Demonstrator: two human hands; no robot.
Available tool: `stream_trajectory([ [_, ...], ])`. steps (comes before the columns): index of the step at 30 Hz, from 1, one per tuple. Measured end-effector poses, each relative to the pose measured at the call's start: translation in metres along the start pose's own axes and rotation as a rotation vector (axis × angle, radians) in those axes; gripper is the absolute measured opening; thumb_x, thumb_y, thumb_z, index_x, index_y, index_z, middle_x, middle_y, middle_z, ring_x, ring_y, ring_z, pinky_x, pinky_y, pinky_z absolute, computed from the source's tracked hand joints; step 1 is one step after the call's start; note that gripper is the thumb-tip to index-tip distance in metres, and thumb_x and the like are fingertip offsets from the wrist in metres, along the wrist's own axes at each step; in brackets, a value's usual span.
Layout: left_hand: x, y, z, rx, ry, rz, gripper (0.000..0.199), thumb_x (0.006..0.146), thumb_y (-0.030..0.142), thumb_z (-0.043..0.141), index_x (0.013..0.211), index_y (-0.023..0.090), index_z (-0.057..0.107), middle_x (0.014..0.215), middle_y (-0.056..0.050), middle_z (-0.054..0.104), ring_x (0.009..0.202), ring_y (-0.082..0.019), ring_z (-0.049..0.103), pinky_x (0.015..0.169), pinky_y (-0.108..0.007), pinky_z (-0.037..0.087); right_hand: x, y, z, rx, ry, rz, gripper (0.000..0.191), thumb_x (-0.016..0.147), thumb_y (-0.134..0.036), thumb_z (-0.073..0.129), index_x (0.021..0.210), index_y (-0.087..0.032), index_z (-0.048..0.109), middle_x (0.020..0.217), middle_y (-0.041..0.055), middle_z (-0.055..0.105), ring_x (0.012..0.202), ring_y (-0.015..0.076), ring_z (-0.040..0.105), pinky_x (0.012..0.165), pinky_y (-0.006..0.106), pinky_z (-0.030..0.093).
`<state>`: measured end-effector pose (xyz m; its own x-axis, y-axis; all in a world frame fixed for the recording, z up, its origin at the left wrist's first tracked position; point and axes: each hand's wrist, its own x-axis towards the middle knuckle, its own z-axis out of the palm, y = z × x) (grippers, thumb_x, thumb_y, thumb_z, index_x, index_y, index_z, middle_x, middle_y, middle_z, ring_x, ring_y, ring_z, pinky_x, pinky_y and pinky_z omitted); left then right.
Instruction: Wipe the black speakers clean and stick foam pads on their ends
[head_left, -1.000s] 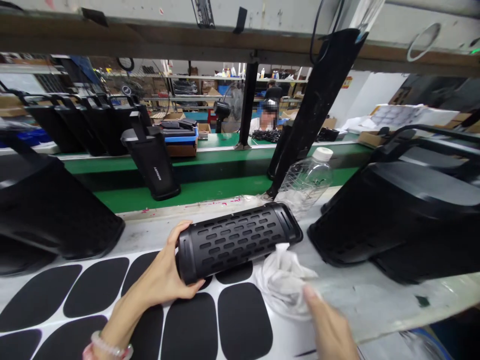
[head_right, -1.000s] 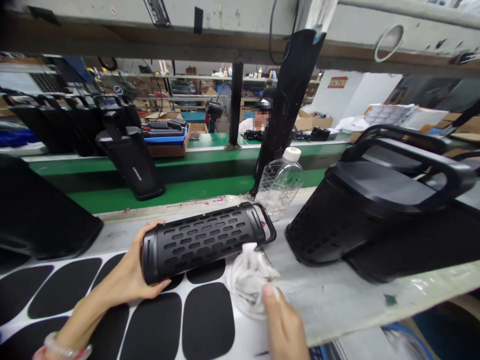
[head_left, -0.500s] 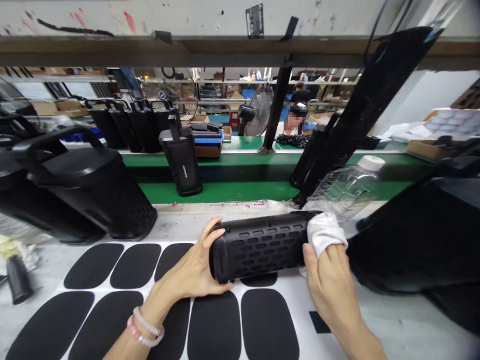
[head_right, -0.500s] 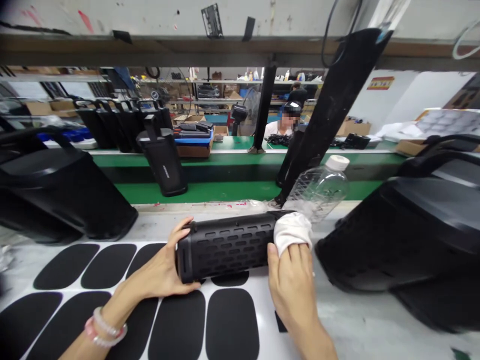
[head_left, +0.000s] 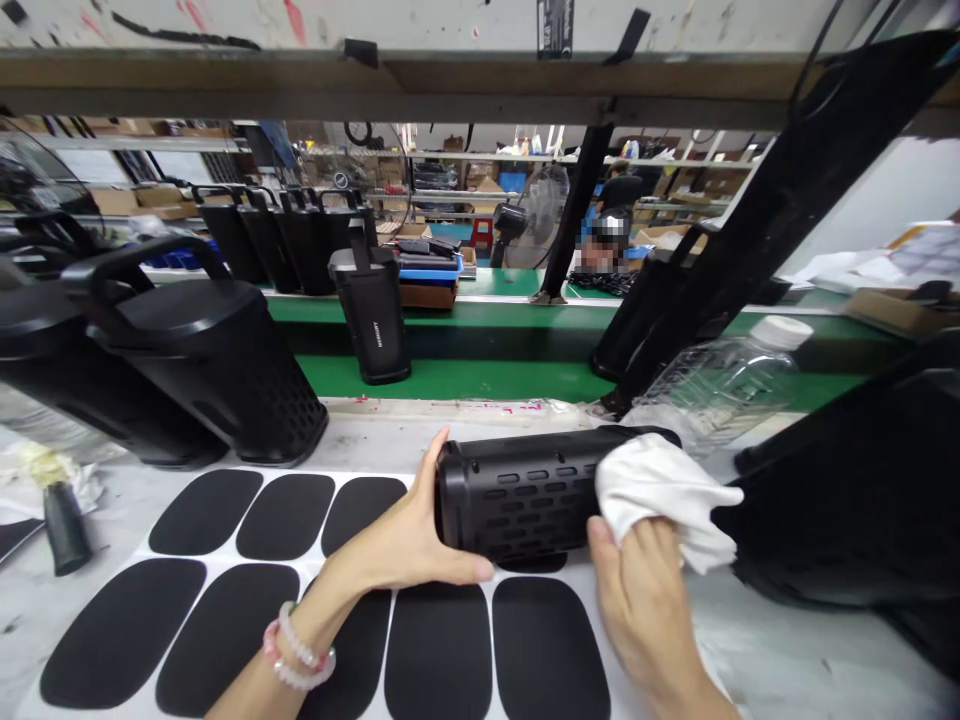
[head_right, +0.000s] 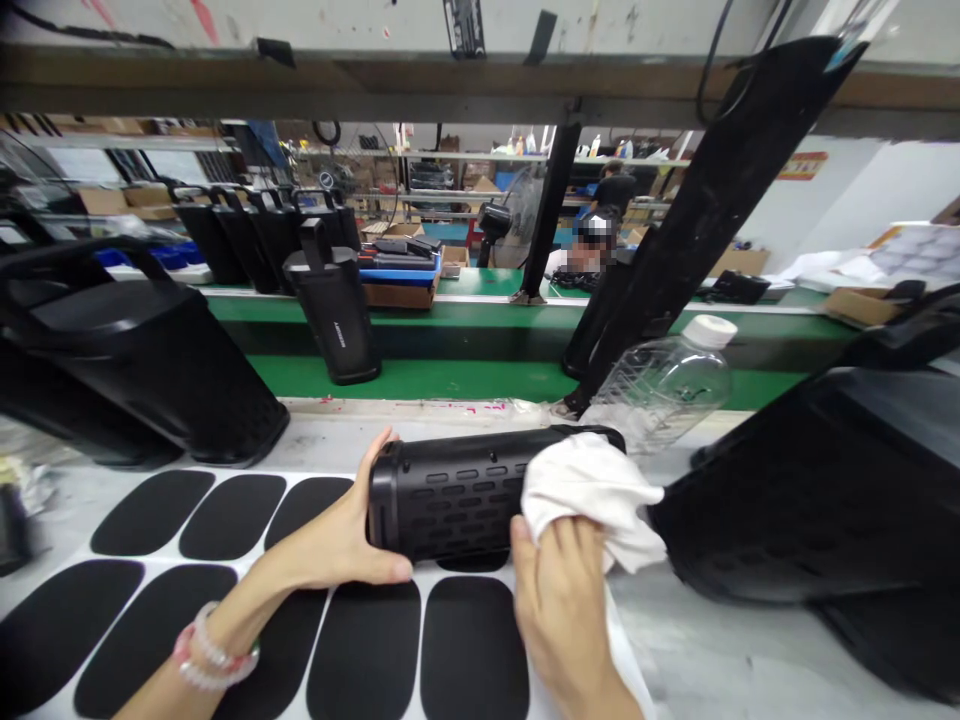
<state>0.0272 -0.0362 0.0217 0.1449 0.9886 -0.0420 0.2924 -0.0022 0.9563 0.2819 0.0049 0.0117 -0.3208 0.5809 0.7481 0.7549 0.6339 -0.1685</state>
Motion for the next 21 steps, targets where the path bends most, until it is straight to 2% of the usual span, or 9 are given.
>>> stream_trajectory([
  [2, -0.001, 0.002, 0.000, -0.038, -0.054, -0.010, 0.149, 0.057, 0.036, 0.091, 0.151, 0.028, -0.023, 0.158, -0.022, 0.026, 0.143, -0.036, 0.036, 0.118, -0.059, 0.020, -0.001, -0.022, 0.000, 0.110, -0.073, -0.049, 0.020, 0.099, -0.022, 0.039, 0.106, -0.017, 0.057, 0.091, 0.0086, 0.065, 0.089, 0.0270, 0.057, 0.083, 0.043, 0.042],
  [4, 0.000, 0.004, 0.000, -0.057, -0.071, -0.025, 0.150, 0.056, 0.029, 0.091, 0.150, 0.028, -0.025, 0.154, -0.022, 0.031, 0.139, -0.035, 0.043, 0.117, -0.059, 0.023, 0.002, -0.045, 0.002, 0.235, -0.160, -0.131, 0.019, 0.098, -0.018, 0.039, 0.100, -0.019, 0.058, 0.092, 0.0058, 0.067, 0.088, 0.0247, 0.058, 0.082, 0.039, 0.042],
  [6, 0.001, 0.006, 0.001, -0.065, -0.059, -0.010, 0.145, 0.056, 0.024, 0.089, 0.151, 0.027, -0.020, 0.151, -0.022, 0.036, 0.134, -0.034, 0.049, 0.116, -0.057, 0.027, 0.009, -0.065, 0.005, 0.297, -0.212, -0.214, 0.022, 0.098, -0.017, 0.037, 0.094, -0.020, 0.059, 0.088, 0.0031, 0.068, 0.081, 0.0229, 0.059, 0.076, 0.037, 0.042],
  [9, 0.002, 0.008, 0.000, -0.088, -0.043, 0.079, 0.133, 0.057, 0.021, 0.087, 0.150, 0.026, -0.007, 0.151, -0.021, 0.034, 0.136, -0.034, 0.046, 0.116, -0.053, 0.030, 0.024, -0.085, 0.010, 0.282, -0.211, -0.248, 0.027, 0.100, -0.020, 0.034, 0.090, -0.020, 0.060, 0.078, 0.0016, 0.066, 0.070, 0.0218, 0.058, 0.066, 0.035, 0.039],
  [12, 0.003, 0.007, -0.002, -0.021, -0.036, 0.176, 0.119, 0.060, 0.024, 0.085, 0.146, 0.027, 0.004, 0.151, -0.020, 0.030, 0.140, -0.035, 0.039, 0.117, -0.055, 0.028, 0.031, -0.091, 0.011, 0.258, -0.201, -0.244, 0.029, 0.101, -0.023, 0.033, 0.098, -0.018, 0.061, 0.087, 0.0040, 0.069, 0.072, 0.0227, 0.059, 0.070, 0.036, 0.040],
  [15, 0.002, 0.003, -0.006, 0.216, -0.010, 0.259, 0.120, 0.054, 0.029, 0.090, 0.143, 0.029, 0.009, 0.155, -0.021, 0.015, 0.146, -0.042, 0.024, 0.116, -0.062, 0.025, 0.030, -0.080, 0.006, 0.254, -0.206, -0.257, 0.032, 0.101, -0.027, 0.031, 0.103, -0.019, 0.061, 0.089, 0.0030, 0.071, 0.068, 0.0208, 0.059, 0.072, 0.035, 0.042],
  [17, 0.002, -0.002, -0.007, 0.370, 0.012, 0.312, 0.117, 0.055, 0.025, 0.088, 0.141, 0.032, 0.009, 0.157, -0.021, 0.004, 0.148, -0.044, 0.017, 0.114, -0.063, 0.028, 0.030, -0.058, 0.001, 0.104, -0.207, -0.210, 0.034, 0.102, -0.028, 0.029, 0.100, -0.020, 0.062, 0.087, 0.0038, 0.072, 0.070, 0.0212, 0.062, 0.073, 0.035, 0.043],
  [19, 0.002, -0.007, -0.008, 0.486, 0.026, 0.350, 0.109, 0.062, 0.019, 0.082, 0.141, 0.035, 0.010, 0.158, -0.019, -0.002, 0.147, -0.043, 0.022, 0.110, -0.061, 0.037, 0.034, -0.026, -0.005, -0.136, -0.186, -0.121, 0.037, 0.102, -0.028, 0.028, 0.096, -0.017, 0.063, 0.086, 0.0083, 0.071, 0.079, 0.0247, 0.064, 0.076, 0.037, 0.043],
  [21, 0.003, -0.012, -0.009, 0.557, 0.032, 0.379, 0.104, 0.066, 0.018, 0.080, 0.141, 0.037, 0.010, 0.159, -0.019, -0.005, 0.145, -0.041, 0.029, 0.104, -0.058, 0.045, 0.036, 0.009, -0.011, -0.270, -0.149, -0.045, 0.041, 0.103, -0.029, 0.027, 0.094, -0.011, 0.063, 0.084, 0.0143, 0.068, 0.084, 0.0308, 0.063, 0.078, 0.043, 0.043],
])
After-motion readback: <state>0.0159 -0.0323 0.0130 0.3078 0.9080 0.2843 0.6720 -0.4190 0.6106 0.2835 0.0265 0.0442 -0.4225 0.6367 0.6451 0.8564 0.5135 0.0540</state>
